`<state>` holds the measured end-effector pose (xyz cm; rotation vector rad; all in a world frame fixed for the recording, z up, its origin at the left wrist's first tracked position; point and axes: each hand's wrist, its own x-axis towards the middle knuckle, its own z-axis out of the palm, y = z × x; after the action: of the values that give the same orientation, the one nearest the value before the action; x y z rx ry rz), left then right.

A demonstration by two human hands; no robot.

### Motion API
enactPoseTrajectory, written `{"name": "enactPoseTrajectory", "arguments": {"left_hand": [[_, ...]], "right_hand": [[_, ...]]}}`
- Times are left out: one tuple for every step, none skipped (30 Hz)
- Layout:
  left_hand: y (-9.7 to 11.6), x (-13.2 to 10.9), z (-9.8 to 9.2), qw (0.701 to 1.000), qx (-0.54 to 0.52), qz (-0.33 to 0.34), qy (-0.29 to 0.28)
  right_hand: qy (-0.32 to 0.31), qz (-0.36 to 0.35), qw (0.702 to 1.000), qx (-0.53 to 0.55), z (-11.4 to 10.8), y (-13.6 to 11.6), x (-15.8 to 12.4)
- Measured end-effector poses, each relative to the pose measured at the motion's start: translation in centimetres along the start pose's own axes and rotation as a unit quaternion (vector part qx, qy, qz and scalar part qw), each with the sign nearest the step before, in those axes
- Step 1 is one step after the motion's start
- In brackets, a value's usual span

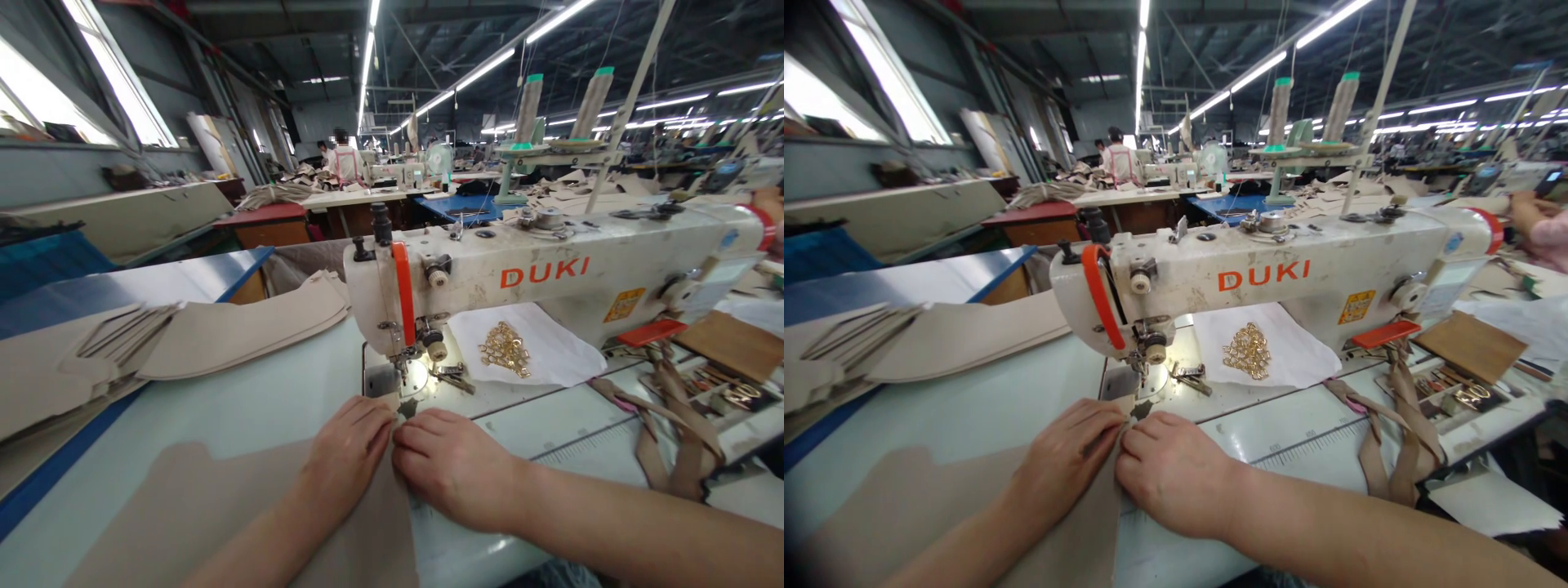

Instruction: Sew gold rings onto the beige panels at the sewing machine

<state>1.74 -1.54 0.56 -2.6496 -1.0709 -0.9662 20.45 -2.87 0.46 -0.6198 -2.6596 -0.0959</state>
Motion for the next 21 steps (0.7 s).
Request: {"name": "enactPoseTrajectory", "arguments": {"left_hand": [[-0.01,-0.06,-0.03,1.000,-0.004,-0.002,-0.002],[-0.01,-0.11,-0.07,1.000,-0.009,-0.003,-0.005],[-0.02,-0.16,-0.10,1.000,-0.013,-0.007,-0.006],[-0.02,-0.20,-0.13,1.000,-0.016,-0.010,-0.006],[-0.02,-0.23,-0.14,1.000,-0.018,-0.012,-0.005],[-0.03,-0.27,-0.16,1.000,-0.020,-0.014,-0.003],[-0.03,-0.30,-0.16,1.000,-0.022,-0.016,-0.003],[-0.03,-0.32,-0.17,1.000,-0.024,-0.018,-0.005],[-0.02,-0.35,-0.17,0.999,-0.024,-0.021,-0.007],[-0.01,-0.38,-0.19,0.999,-0.024,-0.024,-0.009],[0.01,-0.41,-0.21,0.999,-0.025,-0.025,-0.011],[0.02,-0.45,-0.23,0.999,-0.025,-0.025,-0.010],[0.04,-0.48,-0.26,0.999,-0.026,-0.024,-0.008],[0.05,-0.51,-0.29,0.999,-0.026,-0.023,-0.006],[0.06,-0.54,-0.31,0.999,-0.026,-0.023,-0.006],[0.07,-0.55,-0.33,0.999,-0.025,-0.023,-0.007],[0.07,-0.55,-0.34,0.999,-0.022,-0.024,-0.008],[0.05,-0.54,-0.32,0.999,-0.020,-0.025,-0.010],[0.02,-0.50,-0.28,0.999,-0.019,-0.026,-0.010],[-0.03,-0.44,-0.20,0.999,-0.019,-0.027,-0.009],[-0.11,-0.34,-0.09,0.999,-0.020,-0.027,-0.007]], "right_hand": [[-0.002,-0.002,1.000,-0.012,-0.10,0.03,0.12],[-0.004,-0.005,1.000,-0.024,-0.17,0.08,0.25],[-0.008,-0.006,0.999,-0.035,-0.23,0.14,0.37],[-0.012,-0.006,0.999,-0.044,-0.25,0.22,0.47],[-0.013,-0.005,0.999,-0.050,-0.24,0.31,0.55],[-0.013,-0.005,0.998,-0.053,-0.20,0.39,0.60],[-0.013,-0.004,0.998,-0.055,-0.14,0.46,0.62],[-0.012,-0.003,0.998,-0.055,-0.06,0.52,0.62],[-0.011,-0.002,0.998,-0.055,0.01,0.54,0.60],[-0.010,-0.001,0.999,-0.054,0.08,0.54,0.59],[-0.009,0.000,0.999,-0.052,0.13,0.52,0.57],[-0.009,0.002,0.999,-0.051,0.16,0.48,0.57],[-0.009,0.003,0.999,-0.049,0.18,0.43,0.58],[-0.009,0.004,0.999,-0.047,0.17,0.37,0.60],[-0.009,0.005,0.999,-0.046,0.16,0.33,0.62],[-0.009,0.006,0.999,-0.045,0.14,0.30,0.65],[-0.009,0.008,0.999,-0.044,0.13,0.30,0.67],[-0.009,0.008,0.999,-0.043,0.13,0.34,0.69],[-0.010,0.009,0.999,-0.043,0.14,0.43,0.71],[-0.012,0.009,0.999,-0.042,0.14,0.57,0.73],[-0.015,0.009,0.999,-0.041,0.15,0.77,0.77]]}}
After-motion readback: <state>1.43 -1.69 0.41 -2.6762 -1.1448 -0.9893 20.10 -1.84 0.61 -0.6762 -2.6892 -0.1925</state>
